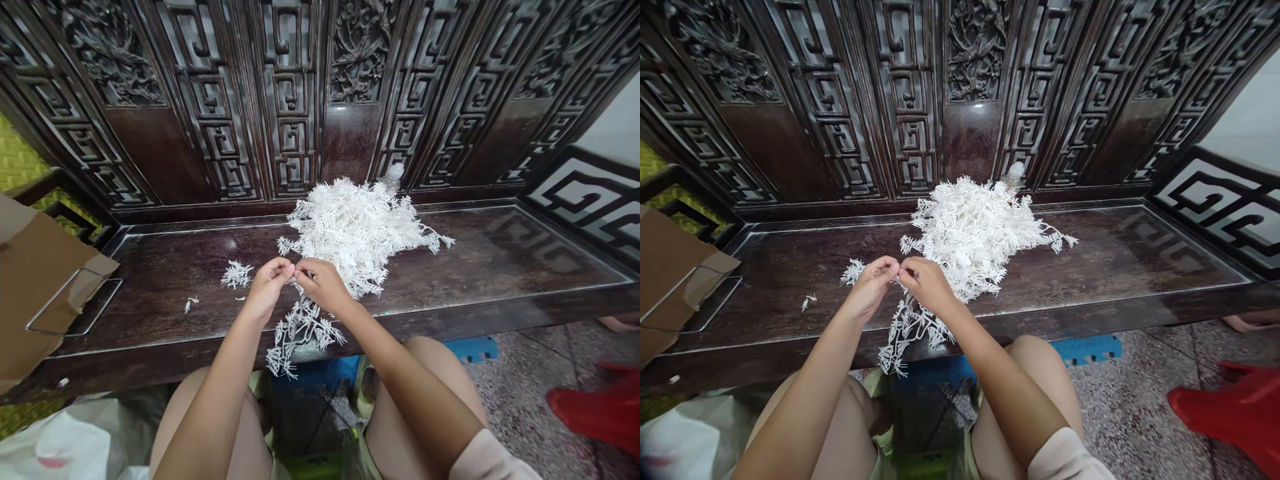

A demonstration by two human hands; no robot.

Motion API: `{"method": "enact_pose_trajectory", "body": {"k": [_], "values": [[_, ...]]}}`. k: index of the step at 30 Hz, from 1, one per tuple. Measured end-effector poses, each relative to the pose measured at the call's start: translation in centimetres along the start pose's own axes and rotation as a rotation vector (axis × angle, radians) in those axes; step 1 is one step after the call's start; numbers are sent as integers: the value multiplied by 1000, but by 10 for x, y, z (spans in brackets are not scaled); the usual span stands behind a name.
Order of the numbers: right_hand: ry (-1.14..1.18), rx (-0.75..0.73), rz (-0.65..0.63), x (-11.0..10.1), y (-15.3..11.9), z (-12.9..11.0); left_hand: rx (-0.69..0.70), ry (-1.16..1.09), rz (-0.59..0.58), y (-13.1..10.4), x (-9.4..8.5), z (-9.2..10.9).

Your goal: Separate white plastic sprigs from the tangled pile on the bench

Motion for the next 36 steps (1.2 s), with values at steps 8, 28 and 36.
{"method": "enact_pose_trajectory", "body": {"k": [8, 28, 36], "values": [[271, 402, 347, -44, -5, 44, 253, -81, 282, -9, -56, 31], [547, 279, 54, -3, 0, 37, -35, 422, 85, -6, -2, 1], [585, 275, 6, -3, -2, 31, -70, 284, 2, -5, -2, -1]]}}
Point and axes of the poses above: each hand's wrist, its own y-axis towards the middle knuckle, its own x-axis out of the palm, z = x × y, the point moved 3 cm from there along y, towards the middle knuckle, and after that the axes turned 4 degrees about -z, right-handed, at the moved point
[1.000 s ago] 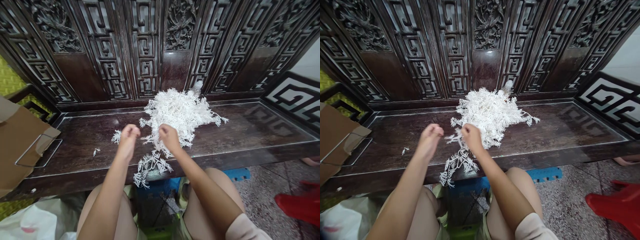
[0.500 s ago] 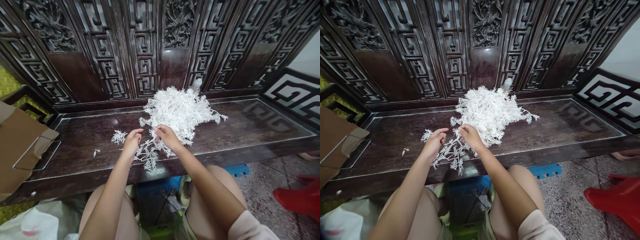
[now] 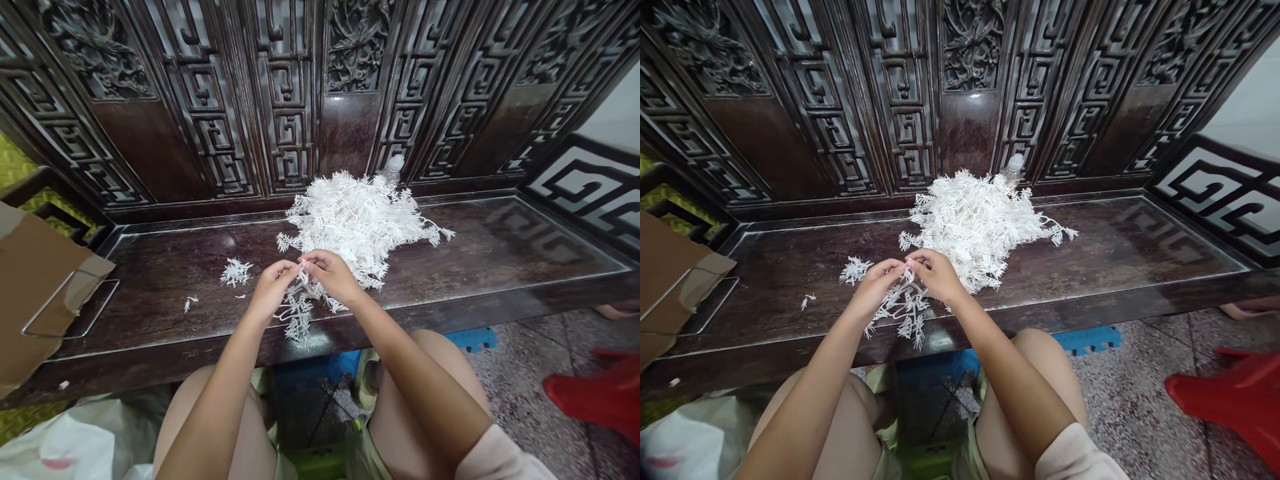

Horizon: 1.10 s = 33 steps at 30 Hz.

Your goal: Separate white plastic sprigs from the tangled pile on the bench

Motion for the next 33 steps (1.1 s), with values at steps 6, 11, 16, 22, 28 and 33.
{"method": "enact_pose_trajectory", "body": {"k": [6, 11, 16, 22, 28, 33], "values": [[-16, 104, 7, -1, -3, 5, 25, 26, 34, -1, -1, 0], [-15, 92, -28, 2, -3, 8, 74, 55, 101, 0, -2, -2], [-61, 52, 15, 5, -4, 4, 108, 146, 120, 0, -2, 1], [-234, -49, 47, 4, -5, -3, 58, 203, 91, -2, -1, 4], [-332, -76, 58, 6, -8, -5, 77, 333, 139, -3, -3, 7], [-372, -41, 102, 7, -10, -7, 146, 424, 218, -5, -1, 8]]}}
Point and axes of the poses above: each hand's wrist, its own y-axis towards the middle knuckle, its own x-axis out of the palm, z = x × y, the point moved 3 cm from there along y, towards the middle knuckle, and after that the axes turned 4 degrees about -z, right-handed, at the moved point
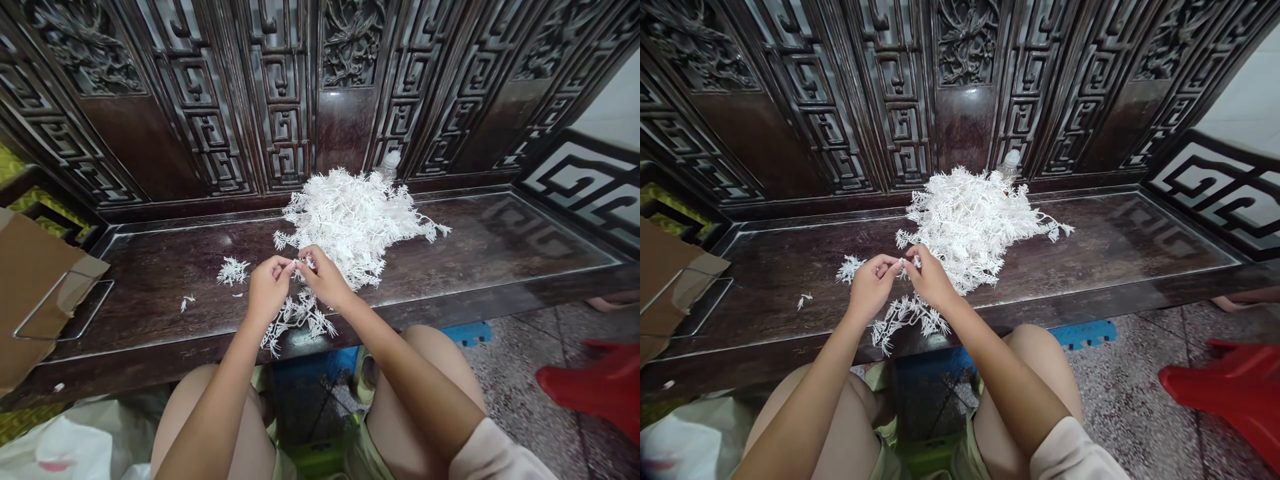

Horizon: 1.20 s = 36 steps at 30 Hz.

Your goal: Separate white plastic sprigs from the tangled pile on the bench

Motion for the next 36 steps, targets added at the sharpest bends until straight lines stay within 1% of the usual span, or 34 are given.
{"method": "enact_pose_trajectory", "body": {"k": [3, 6, 14, 18, 21, 24, 32, 34, 36], "values": [[-11, -44, -5, -1, 0, -3, -16, -8, 0, 0, 1, 0], [-14, -74, -21, -2, 0, -4, -43, -45, -64, 0, 2, 0], [-52, -52, -73, -5, 1, -1, -3, 15, -160, 1, 4, 2], [-98, -45, -64, -5, 3, -2, 44, 38, -167, 1, 5, 2], [-145, -66, -41, -5, 5, -4, 91, 79, -148, 2, 5, 3], [-162, -65, -5, -5, 6, -5, 88, 71, -142, 3, 4, 2], [-108, -29, 87, 2, 4, -1, 27, -201, -207, 9, 11, -1], [-64, 18, 110, -3, 6, 4, 38, -316, -230, 7, 12, 0], [-19, 127, 181, -16, 9, 10, 46, -522, -292, 4, 11, 1]]}}
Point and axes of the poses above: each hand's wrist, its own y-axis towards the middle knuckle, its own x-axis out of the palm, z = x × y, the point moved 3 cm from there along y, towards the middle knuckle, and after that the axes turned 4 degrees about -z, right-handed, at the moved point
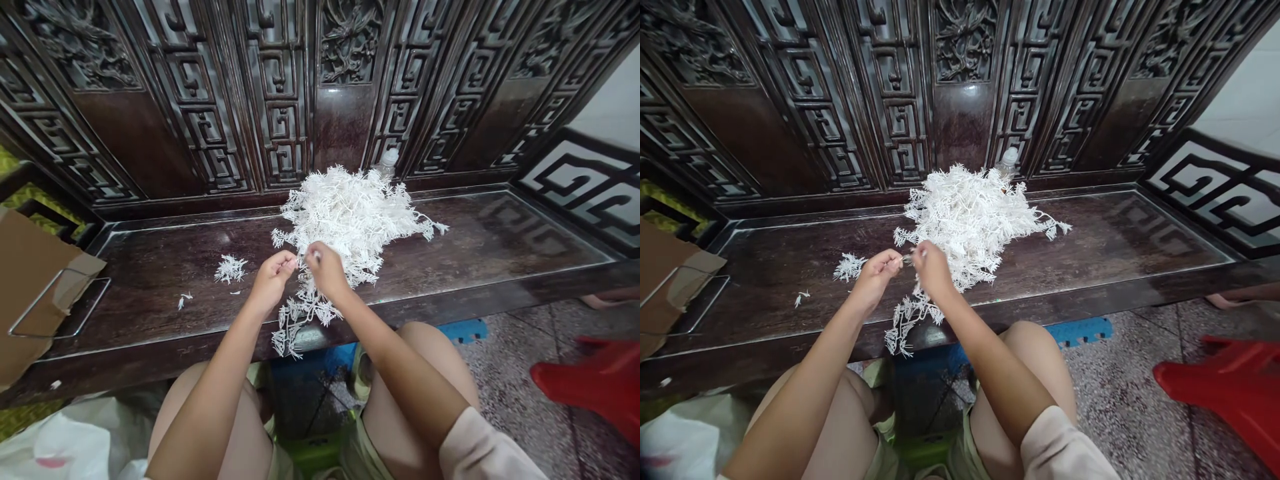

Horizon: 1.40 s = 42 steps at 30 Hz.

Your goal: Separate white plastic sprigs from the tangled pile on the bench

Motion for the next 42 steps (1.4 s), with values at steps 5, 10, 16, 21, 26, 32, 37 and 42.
{"method": "enact_pose_trajectory", "body": {"k": [5, 10, 16, 21, 26, 32, 37, 42], "values": [[128, 84, 101, -39, 8, 2, -114, -511, 52, -3, -14, 2], [350, 197, -114, -30, -3, 0, -297, -785, 34, -1, -12, 2], [463, 243, -263, 0, -7, 3, -418, -743, 56, -4, 1, -6], [528, 309, -314, 11, -10, 4, -429, -664, 101, -1, -3, -15], [607, 327, -259, 13, -11, 2, -542, -720, 245, -2, -2, -23], [590, 265, -192, 13, -9, 6, -522, -636, 245, -2, 3, -25], [590, 251, -157, 14, -9, 6, -290, -219, 181, -2, 5, -17], [617, 253, -143, 12, -8, 7, -162, 189, 138, -3, 7, -10]]}}
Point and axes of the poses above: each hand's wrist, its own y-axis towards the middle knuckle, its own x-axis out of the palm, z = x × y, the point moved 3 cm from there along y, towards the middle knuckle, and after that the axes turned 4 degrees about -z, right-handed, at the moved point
